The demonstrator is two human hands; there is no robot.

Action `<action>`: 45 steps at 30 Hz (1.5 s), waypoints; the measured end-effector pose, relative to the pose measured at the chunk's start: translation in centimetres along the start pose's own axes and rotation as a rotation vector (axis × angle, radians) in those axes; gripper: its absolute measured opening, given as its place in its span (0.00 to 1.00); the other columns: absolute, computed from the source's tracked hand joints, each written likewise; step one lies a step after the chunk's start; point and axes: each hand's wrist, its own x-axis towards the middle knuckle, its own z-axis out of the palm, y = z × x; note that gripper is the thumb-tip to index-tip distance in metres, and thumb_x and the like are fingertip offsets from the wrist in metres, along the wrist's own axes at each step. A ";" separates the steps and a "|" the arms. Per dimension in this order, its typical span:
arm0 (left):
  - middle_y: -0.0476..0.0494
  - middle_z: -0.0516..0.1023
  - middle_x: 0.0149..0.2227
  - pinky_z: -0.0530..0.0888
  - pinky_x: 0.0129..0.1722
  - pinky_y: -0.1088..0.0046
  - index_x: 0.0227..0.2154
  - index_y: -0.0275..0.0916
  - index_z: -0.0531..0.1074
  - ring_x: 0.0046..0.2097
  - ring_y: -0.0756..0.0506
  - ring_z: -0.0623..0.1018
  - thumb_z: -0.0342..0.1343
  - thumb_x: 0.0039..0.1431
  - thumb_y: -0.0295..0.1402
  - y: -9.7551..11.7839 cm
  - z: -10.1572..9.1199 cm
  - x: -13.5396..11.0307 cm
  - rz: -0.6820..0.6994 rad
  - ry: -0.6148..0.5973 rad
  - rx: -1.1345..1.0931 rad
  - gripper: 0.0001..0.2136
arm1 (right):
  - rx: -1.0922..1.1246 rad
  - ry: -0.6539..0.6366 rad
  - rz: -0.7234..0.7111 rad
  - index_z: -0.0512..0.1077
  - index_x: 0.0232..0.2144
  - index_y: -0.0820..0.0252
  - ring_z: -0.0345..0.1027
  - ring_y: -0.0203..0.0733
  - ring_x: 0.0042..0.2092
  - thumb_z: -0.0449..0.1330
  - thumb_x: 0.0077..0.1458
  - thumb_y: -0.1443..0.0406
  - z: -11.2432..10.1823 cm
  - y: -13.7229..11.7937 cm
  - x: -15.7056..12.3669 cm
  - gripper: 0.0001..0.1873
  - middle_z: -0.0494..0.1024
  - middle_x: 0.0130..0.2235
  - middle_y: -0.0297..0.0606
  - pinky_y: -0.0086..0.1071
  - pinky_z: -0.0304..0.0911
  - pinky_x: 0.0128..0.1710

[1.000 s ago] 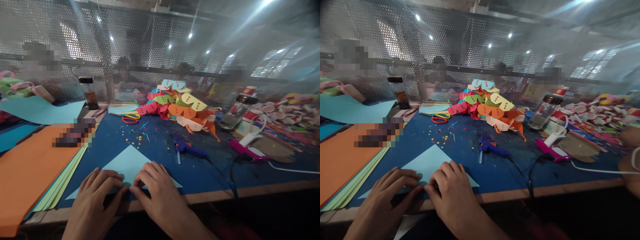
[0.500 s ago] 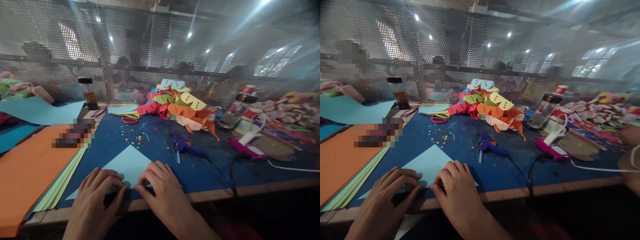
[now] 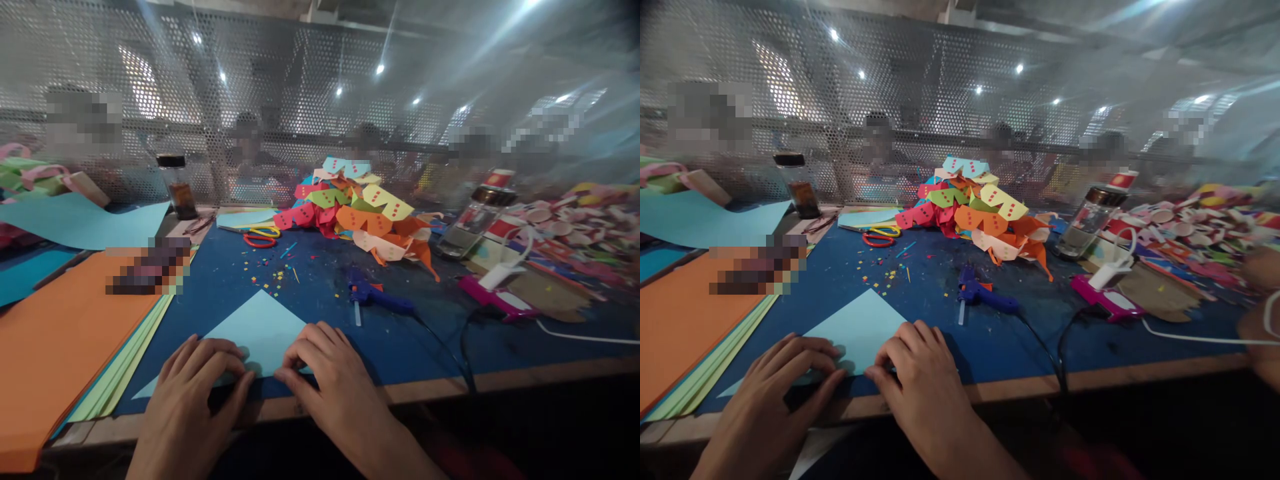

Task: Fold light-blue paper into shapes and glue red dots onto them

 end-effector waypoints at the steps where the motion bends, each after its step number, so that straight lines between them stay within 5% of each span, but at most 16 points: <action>1: 0.50 0.80 0.38 0.67 0.53 0.53 0.34 0.46 0.72 0.42 0.41 0.79 0.58 0.62 0.38 0.0 0.0 0.0 -0.004 -0.001 0.000 0.04 | 0.001 -0.004 -0.001 0.72 0.29 0.56 0.66 0.41 0.41 0.69 0.55 0.67 0.0 0.0 0.0 0.08 0.75 0.35 0.29 0.36 0.55 0.41; 45: 0.49 0.80 0.39 0.69 0.53 0.50 0.33 0.47 0.72 0.42 0.40 0.79 0.58 0.62 0.40 0.1 -0.2 0.0 -0.041 -0.021 -0.014 0.05 | -0.024 0.016 0.075 0.72 0.30 0.57 0.67 0.42 0.41 0.67 0.56 0.70 -1.7 1.3 -1.1 0.08 0.73 0.36 0.32 0.37 0.60 0.43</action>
